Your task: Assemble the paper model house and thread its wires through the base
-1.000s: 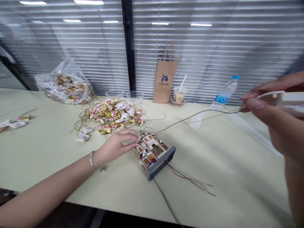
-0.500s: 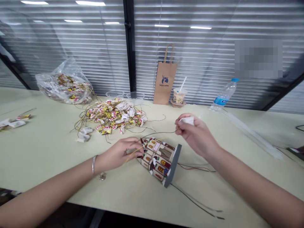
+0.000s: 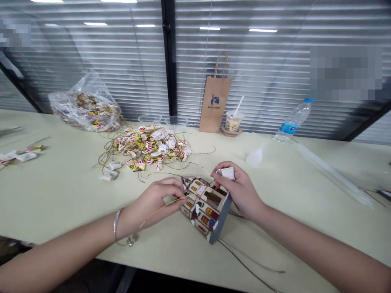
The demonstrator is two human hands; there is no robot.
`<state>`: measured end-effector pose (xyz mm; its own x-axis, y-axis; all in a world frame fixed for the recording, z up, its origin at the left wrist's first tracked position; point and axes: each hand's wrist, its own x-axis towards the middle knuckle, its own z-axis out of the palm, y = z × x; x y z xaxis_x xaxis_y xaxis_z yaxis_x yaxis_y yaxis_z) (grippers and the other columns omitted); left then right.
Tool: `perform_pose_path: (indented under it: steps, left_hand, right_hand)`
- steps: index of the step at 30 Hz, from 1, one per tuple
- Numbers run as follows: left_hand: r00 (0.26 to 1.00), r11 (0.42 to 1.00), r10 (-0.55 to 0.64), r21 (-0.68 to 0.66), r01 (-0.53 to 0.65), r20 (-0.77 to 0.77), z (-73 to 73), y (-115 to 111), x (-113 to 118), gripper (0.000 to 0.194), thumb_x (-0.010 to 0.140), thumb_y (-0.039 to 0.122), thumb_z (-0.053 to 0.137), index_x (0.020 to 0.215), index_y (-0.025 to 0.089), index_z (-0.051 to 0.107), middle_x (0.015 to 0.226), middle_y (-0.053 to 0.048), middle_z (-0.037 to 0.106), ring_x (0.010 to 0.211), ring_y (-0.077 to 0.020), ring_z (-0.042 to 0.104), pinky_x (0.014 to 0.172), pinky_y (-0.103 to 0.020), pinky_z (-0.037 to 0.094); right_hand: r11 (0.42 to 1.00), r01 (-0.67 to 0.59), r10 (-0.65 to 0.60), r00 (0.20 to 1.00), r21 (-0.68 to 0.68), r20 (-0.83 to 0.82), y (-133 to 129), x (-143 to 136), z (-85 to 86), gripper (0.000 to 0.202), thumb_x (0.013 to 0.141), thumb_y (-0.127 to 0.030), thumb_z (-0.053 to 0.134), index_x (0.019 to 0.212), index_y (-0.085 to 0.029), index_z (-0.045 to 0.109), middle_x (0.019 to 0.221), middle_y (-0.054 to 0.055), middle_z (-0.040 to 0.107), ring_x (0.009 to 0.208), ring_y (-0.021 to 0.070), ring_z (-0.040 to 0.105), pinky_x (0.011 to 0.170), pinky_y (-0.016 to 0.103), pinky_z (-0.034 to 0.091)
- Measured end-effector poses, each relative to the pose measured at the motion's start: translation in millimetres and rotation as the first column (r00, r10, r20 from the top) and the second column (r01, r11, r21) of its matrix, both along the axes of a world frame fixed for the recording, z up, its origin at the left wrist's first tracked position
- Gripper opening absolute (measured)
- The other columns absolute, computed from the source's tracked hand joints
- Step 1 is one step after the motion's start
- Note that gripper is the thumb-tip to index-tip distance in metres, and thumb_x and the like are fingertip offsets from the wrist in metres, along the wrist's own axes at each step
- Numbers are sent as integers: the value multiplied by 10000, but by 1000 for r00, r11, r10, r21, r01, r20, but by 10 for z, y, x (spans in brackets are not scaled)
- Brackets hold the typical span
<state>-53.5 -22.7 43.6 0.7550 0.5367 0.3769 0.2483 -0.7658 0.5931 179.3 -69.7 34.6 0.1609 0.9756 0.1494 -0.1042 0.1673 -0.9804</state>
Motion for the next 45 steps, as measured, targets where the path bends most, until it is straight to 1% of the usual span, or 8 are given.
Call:
perform_pose_path:
  steps: [6,9,13,19,32,39,41,45]
  left_hand:
    - [998,990,53,134,-50,-22,-12,-138,-63,177,881,181,614,1058,199,620,1029,-58,637,938,-150,627,834,-260,503]
    - [993,989,107,107,-101,-46,-7,-141,-71,129,879,211,619,1008,201,617,1003,-49,640,927,-154,622,830,-269,502]
    - [990,986,141,-93,-141,-15,-41,13,-64,111,894,249,561,839,189,637,897,-42,645,840,-151,624,740,-261,515]
    - [968,883,239,-433,-183,78,-135,238,-46,164,797,348,642,812,189,607,822,-28,708,779,-172,676,709,-294,555]
    - [969,964,247,-106,-244,8,-123,316,-107,172,844,301,631,747,175,699,818,-49,750,730,-157,685,654,-257,552]
    - [984,894,171,-426,-136,46,16,274,-144,180,792,315,665,875,167,603,910,-78,744,854,-193,727,765,-325,602]
    - [989,893,149,-427,-139,-10,52,275,-148,160,796,300,645,879,166,613,896,-77,752,846,-189,730,761,-315,604]
    - [968,967,196,-132,-217,-156,90,307,-150,164,802,316,598,828,166,658,823,-59,757,725,-171,723,678,-279,591]
  right_hand:
    - [996,42,-56,981,-82,-186,-56,-63,14,303,711,-315,767,890,-204,548,728,-49,600,597,90,547,571,222,381]
    - [993,43,-73,960,-113,-272,-106,-121,57,316,714,-309,763,899,-209,527,709,-56,589,627,102,576,599,227,404]
    - [999,-30,26,973,-13,-230,-153,-157,117,290,718,-272,754,891,-208,530,784,-40,618,691,106,598,640,231,421]
    - [988,-150,141,969,-34,-201,-207,-242,88,279,717,-296,740,877,-205,529,791,-17,616,671,118,589,628,252,440]
    - [981,-194,194,978,6,-82,-262,-341,23,225,777,-290,682,917,-224,518,866,4,601,706,133,582,621,257,467]
    - [975,-221,220,973,1,-72,-256,-318,8,202,794,-270,671,923,-221,524,879,0,602,745,128,588,658,252,470]
    - [976,-217,217,974,4,-63,-257,-311,9,203,790,-264,670,925,-217,525,875,2,601,737,129,583,656,256,469]
    - [972,-235,235,970,8,-67,-269,-311,16,193,805,-264,662,931,-218,523,892,7,609,747,131,588,668,260,467]
